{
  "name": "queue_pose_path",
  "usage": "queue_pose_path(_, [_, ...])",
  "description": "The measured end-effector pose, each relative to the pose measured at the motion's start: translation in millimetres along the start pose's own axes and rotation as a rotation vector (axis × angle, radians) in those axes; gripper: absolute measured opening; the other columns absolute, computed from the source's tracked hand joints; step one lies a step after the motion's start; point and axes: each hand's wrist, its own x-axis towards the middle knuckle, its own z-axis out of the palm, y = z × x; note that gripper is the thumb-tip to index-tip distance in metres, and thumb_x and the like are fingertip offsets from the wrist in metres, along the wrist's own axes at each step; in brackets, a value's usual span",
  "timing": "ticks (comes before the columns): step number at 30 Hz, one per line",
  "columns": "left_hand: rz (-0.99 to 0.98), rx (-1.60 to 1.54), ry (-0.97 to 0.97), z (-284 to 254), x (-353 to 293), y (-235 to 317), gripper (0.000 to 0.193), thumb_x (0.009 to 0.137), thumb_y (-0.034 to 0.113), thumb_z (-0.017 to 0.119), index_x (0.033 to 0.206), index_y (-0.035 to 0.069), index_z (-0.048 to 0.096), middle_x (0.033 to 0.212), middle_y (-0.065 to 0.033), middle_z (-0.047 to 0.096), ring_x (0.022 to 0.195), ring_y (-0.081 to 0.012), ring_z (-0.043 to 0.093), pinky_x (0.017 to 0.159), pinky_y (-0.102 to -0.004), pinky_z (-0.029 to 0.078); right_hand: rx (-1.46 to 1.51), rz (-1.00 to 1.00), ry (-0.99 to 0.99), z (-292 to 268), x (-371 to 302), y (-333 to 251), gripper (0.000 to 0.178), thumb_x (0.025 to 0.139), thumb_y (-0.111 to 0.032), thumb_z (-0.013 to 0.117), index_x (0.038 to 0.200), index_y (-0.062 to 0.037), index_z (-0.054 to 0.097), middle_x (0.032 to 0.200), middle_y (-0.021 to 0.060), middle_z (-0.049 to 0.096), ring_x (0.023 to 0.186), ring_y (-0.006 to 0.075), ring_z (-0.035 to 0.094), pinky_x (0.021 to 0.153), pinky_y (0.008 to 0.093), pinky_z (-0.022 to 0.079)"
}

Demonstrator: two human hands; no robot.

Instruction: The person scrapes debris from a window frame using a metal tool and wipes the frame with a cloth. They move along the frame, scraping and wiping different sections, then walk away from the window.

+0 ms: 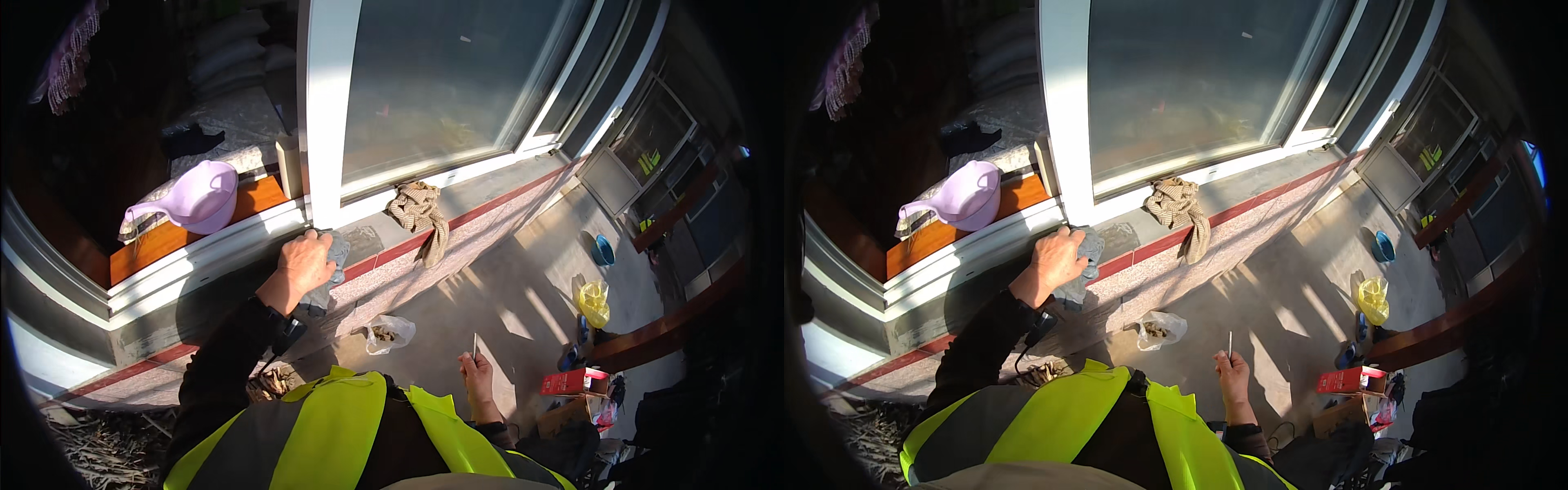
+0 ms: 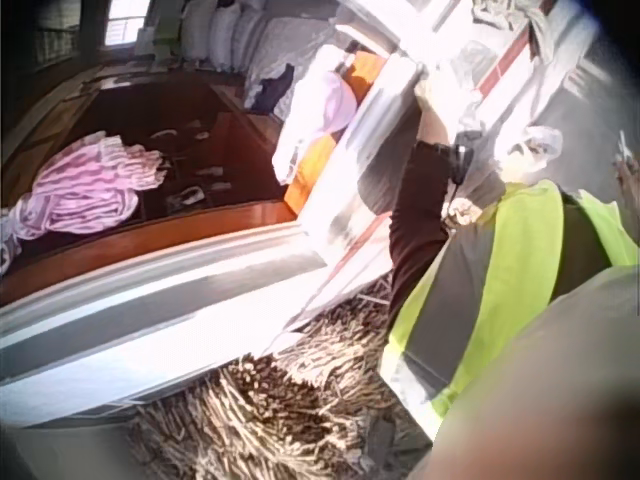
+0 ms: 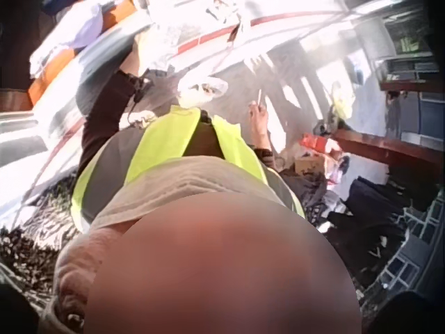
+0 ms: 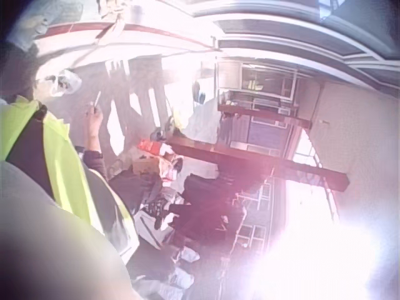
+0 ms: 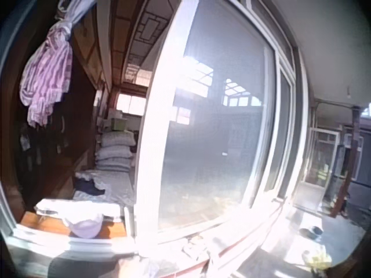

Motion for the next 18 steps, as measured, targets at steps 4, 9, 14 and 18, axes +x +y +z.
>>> queue_pose_path(4, [-0.014, -0.069, 0.114, 12, -50, -47, 0.070, 0.073, 0.037, 0.071, 0.133, 0.012, 0.045, 0.115, -0.0199, 0.052, 0.117, -0.0352, 0.047, 0.093, -0.0465, 0.041, -0.029, -0.108, -0.143, 29, 36, -19, 0.025, 0.090, -0.027, 0.064, 0.074, -0.0078, 0.062, 0.062, -0.0049, 0.050, 0.053, 0.0026, 0.040, 0.049, 0.0195, 0.031])
queue_pose_path(9, [-0.064, -0.184, 0.008, 21, -115, -68, 0.098, 0.070, 0.041, 0.075, 0.146, 0.010, 0.022, 0.148, -0.0246, 0.019, 0.134, -0.0394, 0.026, 0.097, -0.0579, 0.033, -0.277, -0.407, -0.119, 84, 90, -57, 0.027, 0.085, -0.021, 0.069, 0.067, -0.0016, 0.062, 0.068, 0.0009, 0.049, 0.063, 0.0090, 0.046, 0.059, 0.0249, 0.039])
queue_pose_path(14, [-0.074, -0.234, 0.291, 38, -108, -52, 0.091, 0.073, 0.035, 0.071, 0.145, 0.004, 0.024, 0.152, -0.0224, 0.008, 0.136, -0.0433, 0.022, 0.102, -0.0573, 0.027, -0.210, -0.624, -0.171, 141, 138, -89, 0.022, 0.084, -0.016, 0.070, 0.104, -0.0078, 0.067, 0.091, 0.0006, 0.054, 0.057, 0.0064, 0.051, 0.047, 0.0208, 0.042])
queue_pose_path(18, [-0.041, -0.181, 0.021, 41, -89, -51, 0.078, 0.080, 0.033, 0.065, 0.146, 0.021, 0.025, 0.151, -0.0210, 0.017, 0.131, -0.0501, 0.026, 0.105, -0.0554, 0.027, -0.168, -0.583, -0.079, 164, 186, -103, 0.034, 0.080, -0.009, 0.070, 0.114, -0.0079, 0.065, 0.102, 0.0062, 0.057, 0.075, 0.0115, 0.056, 0.058, 0.0257, 0.048])
